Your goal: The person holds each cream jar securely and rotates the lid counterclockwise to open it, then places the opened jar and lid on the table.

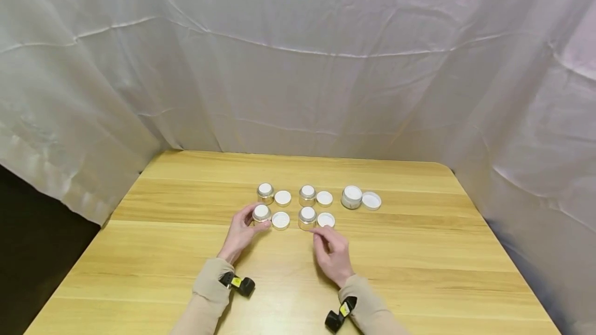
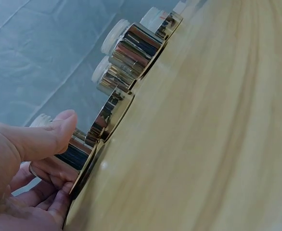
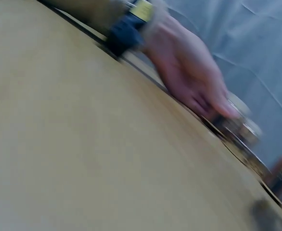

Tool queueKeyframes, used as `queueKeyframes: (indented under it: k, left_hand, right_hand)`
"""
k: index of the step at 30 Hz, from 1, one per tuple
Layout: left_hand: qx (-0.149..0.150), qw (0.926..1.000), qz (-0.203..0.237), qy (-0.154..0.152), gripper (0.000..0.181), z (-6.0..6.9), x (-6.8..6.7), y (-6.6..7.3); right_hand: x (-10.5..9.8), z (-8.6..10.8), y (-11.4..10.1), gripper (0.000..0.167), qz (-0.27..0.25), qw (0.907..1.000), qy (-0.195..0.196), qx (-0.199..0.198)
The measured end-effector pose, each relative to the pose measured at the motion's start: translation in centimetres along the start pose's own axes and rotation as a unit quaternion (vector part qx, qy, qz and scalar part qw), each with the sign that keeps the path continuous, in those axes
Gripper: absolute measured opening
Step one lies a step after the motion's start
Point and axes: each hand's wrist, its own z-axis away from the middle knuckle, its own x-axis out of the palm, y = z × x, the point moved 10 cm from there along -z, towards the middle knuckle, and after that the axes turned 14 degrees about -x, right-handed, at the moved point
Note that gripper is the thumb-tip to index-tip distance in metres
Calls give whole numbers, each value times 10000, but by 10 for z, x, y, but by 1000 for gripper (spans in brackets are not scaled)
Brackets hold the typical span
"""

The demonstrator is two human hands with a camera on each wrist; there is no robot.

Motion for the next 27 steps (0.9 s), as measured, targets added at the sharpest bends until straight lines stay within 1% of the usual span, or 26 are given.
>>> queueKeyframes:
  k: [4, 8, 11, 14, 16, 18, 20, 22, 24, 25, 27]
  left_hand:
    - [9, 9999, -110, 15, 59, 2, 0, 1]
    - [11, 9997, -239, 15, 59, 2, -1, 1]
    - [10, 9996, -280, 52, 59, 3, -4, 1]
    - [-14, 9995, -319, 59, 59, 3, -5, 0]
    - [-31, 9994, -340, -37, 61, 2, -4, 0]
    - [-70, 9992, -303, -243, 65, 1, -3, 0]
    - [-135, 9984, -213, -507, 71, 0, -3, -1]
    - [-194, 9969, -151, -752, 78, -1, -5, -1]
    - [-233, 9953, -91, -938, 84, -1, -8, 0]
    - [-236, 9949, -113, -970, 84, -2, -11, 0]
    - [-201, 9945, -219, -1005, 82, -1, -17, 2]
  right_hand:
    - [-25, 8, 23, 26, 340, 9983, 227, 411]
    - [-50, 16, 44, 26, 763, 9932, 359, 798]
    - [-67, 20, 57, 26, 1199, 9866, 386, 1038]
    - [-82, 25, 68, 25, 1654, 9767, 392, 1308]
    - [-93, 29, 75, 23, 1906, 9683, 371, 1569]
    - [-101, 32, 83, 23, 2054, 9606, 312, 1848]
    - [-107, 36, 93, 28, 2113, 9509, 188, 2254]
    - [-112, 42, 103, 37, 2113, 9383, -25, 2736]
    - [-115, 49, 114, 49, 2122, 9227, -387, 3195]
    - [-116, 52, 118, 56, 2141, 9141, -612, 3388]
    - [-117, 58, 125, 68, 2229, 8980, -1127, 3622]
